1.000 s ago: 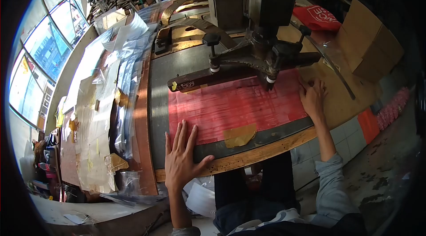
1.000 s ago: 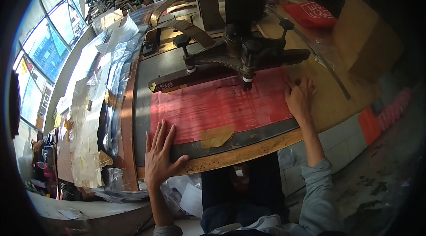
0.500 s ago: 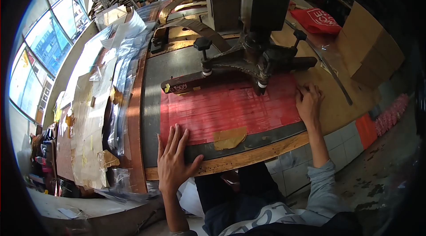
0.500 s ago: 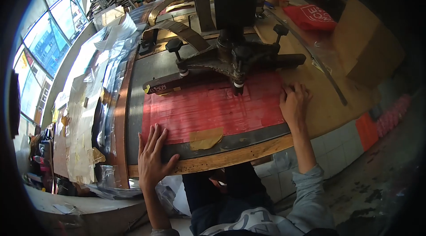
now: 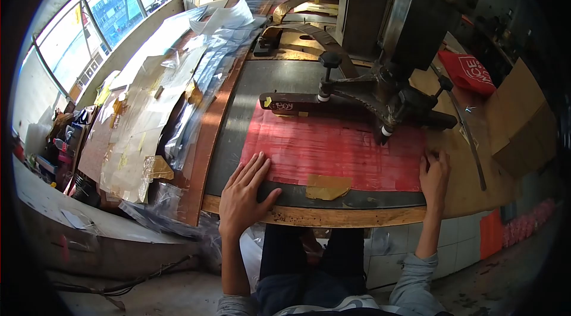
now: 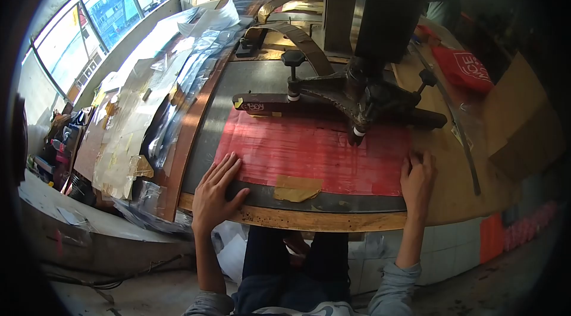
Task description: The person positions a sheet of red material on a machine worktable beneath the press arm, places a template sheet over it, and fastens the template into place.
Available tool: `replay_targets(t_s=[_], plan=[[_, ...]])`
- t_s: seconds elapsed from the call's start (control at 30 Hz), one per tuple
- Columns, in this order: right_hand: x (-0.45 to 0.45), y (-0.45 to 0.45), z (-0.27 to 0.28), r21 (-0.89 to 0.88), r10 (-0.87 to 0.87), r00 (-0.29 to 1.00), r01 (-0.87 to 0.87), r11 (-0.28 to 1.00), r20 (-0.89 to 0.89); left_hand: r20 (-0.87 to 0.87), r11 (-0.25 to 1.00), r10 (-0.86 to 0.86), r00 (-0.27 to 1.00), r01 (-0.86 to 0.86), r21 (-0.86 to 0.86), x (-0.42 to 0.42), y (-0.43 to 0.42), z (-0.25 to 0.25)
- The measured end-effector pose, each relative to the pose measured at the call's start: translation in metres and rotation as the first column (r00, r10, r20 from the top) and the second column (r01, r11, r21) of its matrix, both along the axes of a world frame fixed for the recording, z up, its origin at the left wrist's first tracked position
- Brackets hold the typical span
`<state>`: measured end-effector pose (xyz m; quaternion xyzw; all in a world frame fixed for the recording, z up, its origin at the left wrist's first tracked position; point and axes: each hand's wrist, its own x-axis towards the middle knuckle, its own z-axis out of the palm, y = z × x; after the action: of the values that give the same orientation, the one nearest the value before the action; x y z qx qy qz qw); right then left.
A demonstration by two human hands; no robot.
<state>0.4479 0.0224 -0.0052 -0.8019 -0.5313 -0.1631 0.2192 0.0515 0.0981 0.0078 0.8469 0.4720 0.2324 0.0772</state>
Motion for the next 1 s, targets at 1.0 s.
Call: replay_targets(t_s=[1.0], plan=[[-0.041, -0.011, 0.019, 0.158, 0.089, 0.996, -0.084, 0.984, -0.023, 0.091, 0.955, 0.271, 0.958, -0.28, 0.101, 0.006, -0.002, -0.011]])
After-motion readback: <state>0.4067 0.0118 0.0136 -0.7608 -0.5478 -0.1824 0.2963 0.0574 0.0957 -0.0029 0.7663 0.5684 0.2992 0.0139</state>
